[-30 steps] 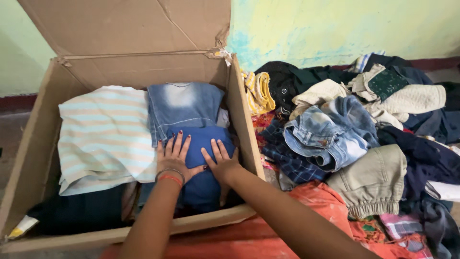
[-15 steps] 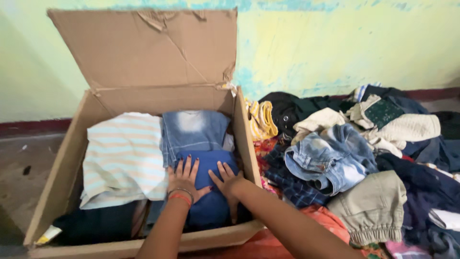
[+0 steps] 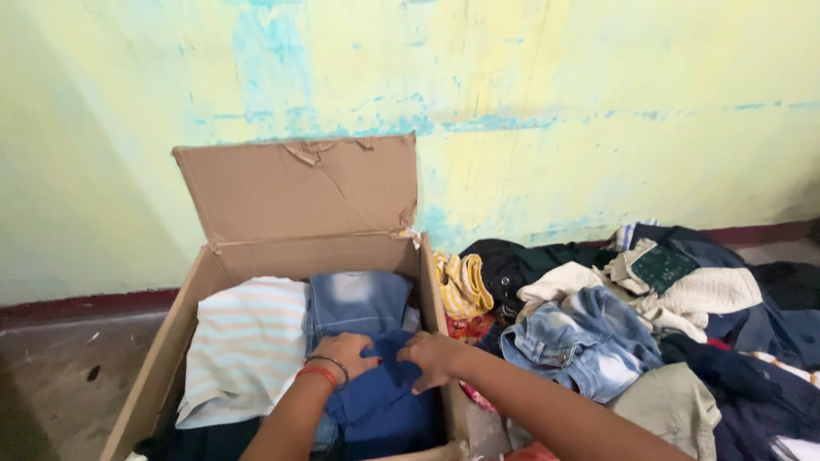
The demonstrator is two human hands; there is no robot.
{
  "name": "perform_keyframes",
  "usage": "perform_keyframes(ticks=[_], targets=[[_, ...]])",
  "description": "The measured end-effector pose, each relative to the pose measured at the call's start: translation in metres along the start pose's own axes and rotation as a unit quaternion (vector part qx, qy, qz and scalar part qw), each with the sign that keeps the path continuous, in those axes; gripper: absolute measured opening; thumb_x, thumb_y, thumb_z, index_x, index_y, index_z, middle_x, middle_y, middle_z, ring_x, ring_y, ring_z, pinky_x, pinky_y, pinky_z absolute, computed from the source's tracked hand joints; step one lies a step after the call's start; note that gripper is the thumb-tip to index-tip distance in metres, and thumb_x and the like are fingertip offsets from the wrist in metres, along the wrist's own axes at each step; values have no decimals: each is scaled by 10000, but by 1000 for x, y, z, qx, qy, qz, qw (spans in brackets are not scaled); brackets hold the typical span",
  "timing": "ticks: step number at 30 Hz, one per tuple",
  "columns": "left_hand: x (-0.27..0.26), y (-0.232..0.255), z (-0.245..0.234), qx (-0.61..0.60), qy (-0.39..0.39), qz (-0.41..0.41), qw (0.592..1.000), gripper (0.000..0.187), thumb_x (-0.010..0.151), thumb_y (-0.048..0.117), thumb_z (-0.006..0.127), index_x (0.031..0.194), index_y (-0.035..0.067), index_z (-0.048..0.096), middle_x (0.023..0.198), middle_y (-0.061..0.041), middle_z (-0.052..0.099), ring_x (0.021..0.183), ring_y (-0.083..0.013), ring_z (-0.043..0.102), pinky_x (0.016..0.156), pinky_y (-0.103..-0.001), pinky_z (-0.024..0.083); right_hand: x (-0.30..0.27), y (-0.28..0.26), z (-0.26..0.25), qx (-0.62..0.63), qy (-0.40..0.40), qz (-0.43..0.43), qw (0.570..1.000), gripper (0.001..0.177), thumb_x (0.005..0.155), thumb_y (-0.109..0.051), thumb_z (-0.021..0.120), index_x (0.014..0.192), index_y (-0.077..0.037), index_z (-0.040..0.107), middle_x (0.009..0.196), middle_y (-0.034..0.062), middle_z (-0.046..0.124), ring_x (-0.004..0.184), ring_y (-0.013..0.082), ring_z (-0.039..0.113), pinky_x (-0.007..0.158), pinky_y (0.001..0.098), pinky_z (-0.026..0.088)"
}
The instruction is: The person picks up several garments from a pile, including jeans, a patterned top, a dark vest, and a blue t-shirt, and places them into a cardboard box.
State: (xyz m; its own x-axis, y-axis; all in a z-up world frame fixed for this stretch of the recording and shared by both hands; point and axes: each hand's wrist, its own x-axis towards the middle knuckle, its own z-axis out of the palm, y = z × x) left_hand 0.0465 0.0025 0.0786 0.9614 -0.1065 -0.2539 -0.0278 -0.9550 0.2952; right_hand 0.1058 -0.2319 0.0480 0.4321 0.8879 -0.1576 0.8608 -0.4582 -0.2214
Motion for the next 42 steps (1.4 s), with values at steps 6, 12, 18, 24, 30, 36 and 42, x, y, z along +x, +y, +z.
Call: perform_keyframes(ticks=[6,12,18,24,30,36,42], targets=[[17,46,-13,-158,136,57,976,395,834,420,715,1119,149,752,1120,-113,751,1078,-298,708,925,-397,556,-33,8,-53,79,110,0,991,567,726,-331,837,1198,-50,698,1191,198,688,1148,388,627,988,447,488],[56,94,3,-307,212,112,921,278,845,285,702,1024,79,756,995,-108,793,941,-256,780,830,-358,596,-65,42,-72,155,140,31,977,568,790,-340,820,1216,4,669,1148,220,712,1081,363,689,946,419,535],[96,133,31,-335,210,111,912,261,847,251,709,1028,69,751,967,-125,784,909,-251,769,815,-364,591,-93,86,-56,199,114,110,967,571,796,-358,804,1253,-45,666,1134,208,717,1076,335,700,936,395,529],[113,182,62,-276,243,53,928,330,826,246,742,1123,105,717,1077,-155,734,1025,-357,684,866,-436,541,-124,127,-27,170,116,139,969,663,777,-405,815,1319,-69,635,1207,202,715,1150,355,673,965,419,524],[131,221,94,-226,169,43,958,501,796,328,722,1254,134,658,1228,-127,708,1155,-326,657,976,-443,512,-163,108,-36,40,-122,373,919,1266,606,-536,958,1580,-156,243,1545,189,435,1417,385,446,1111,518,429],[148,241,141,-193,32,10,981,816,821,444,746,1483,102,415,1512,-131,500,1382,-319,489,1097,-470,408,-189,109,-19,-33,-159,498,852,1274,657,-420,985,1615,-259,160,1638,160,260,1459,407,355,1083,635,418],[142,247,158,-295,-42,12,954,1094,672,474,807,1575,120,301,1471,-170,573,1343,-320,563,1108,-410,451,-214,175,50,65,86,409,906,636,727,-215,729,1356,-238,632,1191,158,724,1110,344,696,930,445,557]])
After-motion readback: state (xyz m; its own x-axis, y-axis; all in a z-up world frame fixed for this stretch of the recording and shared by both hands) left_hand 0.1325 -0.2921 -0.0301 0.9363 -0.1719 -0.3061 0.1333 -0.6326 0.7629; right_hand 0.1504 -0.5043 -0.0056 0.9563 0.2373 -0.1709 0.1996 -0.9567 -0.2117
